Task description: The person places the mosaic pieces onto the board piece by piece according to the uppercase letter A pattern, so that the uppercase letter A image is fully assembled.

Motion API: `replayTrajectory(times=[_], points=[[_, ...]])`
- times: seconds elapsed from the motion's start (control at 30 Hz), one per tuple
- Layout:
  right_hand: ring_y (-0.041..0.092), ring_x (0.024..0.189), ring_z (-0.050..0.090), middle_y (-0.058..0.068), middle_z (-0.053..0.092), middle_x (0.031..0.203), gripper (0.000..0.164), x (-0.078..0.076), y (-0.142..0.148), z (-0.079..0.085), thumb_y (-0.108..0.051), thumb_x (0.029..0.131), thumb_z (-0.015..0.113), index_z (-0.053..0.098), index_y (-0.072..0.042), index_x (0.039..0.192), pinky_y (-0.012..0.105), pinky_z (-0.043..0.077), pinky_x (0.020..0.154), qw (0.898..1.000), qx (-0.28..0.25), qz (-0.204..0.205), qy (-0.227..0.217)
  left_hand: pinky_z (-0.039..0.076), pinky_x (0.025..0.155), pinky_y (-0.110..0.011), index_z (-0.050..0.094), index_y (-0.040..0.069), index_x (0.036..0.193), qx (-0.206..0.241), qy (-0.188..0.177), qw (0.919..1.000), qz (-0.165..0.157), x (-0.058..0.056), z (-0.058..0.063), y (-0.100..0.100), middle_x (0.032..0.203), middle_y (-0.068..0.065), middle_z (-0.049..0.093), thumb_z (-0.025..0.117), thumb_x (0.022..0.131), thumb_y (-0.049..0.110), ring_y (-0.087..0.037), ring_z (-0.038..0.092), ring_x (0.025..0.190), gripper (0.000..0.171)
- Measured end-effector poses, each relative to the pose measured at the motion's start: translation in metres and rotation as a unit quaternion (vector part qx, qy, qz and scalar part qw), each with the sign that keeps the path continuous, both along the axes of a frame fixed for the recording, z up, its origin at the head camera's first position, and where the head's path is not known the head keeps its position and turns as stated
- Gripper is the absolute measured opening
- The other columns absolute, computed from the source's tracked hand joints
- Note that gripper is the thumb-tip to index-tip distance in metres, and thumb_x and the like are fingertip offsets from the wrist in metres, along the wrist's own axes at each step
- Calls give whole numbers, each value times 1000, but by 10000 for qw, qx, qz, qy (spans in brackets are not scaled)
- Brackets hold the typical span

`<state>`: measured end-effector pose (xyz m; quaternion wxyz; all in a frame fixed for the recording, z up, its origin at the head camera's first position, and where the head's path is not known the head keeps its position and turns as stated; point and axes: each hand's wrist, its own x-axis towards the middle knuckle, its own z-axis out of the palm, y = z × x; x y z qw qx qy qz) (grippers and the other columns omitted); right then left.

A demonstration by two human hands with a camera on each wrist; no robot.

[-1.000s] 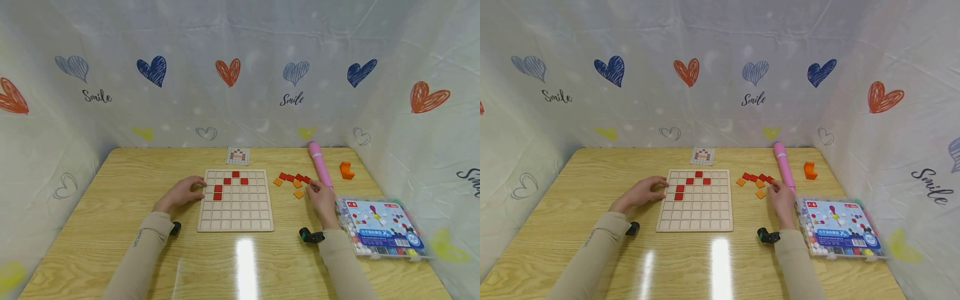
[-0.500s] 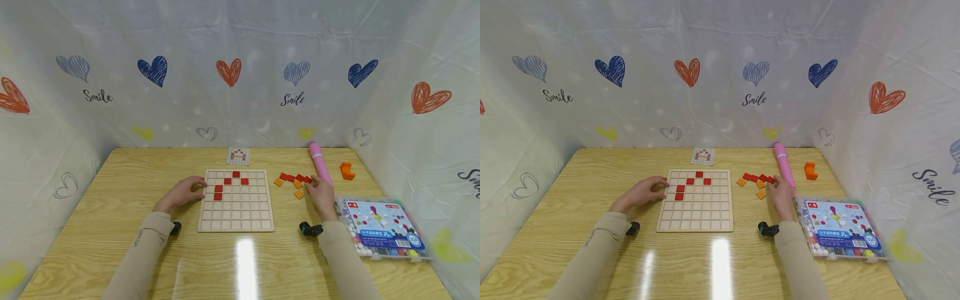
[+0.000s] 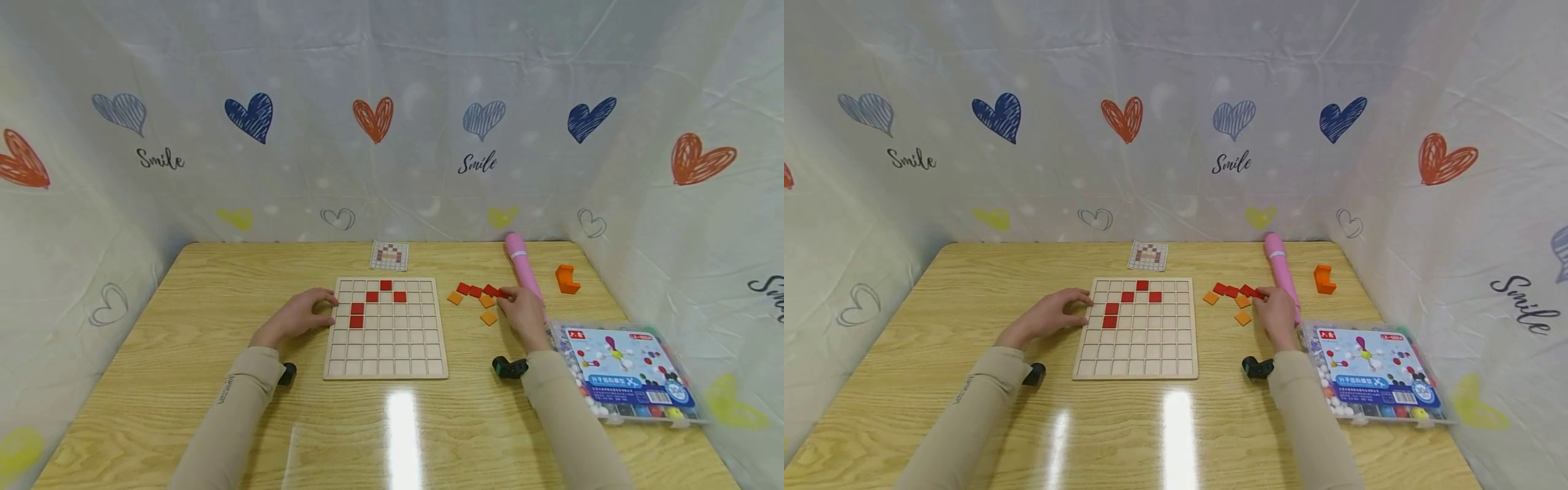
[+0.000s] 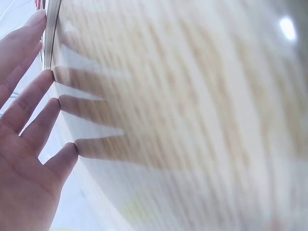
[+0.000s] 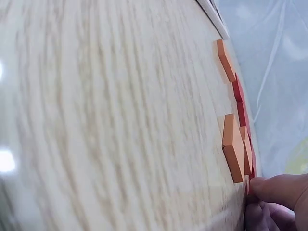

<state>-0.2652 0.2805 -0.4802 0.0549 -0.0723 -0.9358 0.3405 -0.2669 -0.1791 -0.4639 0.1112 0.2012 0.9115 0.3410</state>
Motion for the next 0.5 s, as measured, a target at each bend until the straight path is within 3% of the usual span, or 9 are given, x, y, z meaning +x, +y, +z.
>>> replayTrajectory(times=[0.5], points=[[36,90,65,26,67,108,26,6,-5,2,-2,91,65,68,7,115,47,55,75,9991,269,195,248,27,115,-55,62,5,124,-55,-55,10000,38,0,0,1,146,-20,44,70,91,13,-41,33,139,34]])
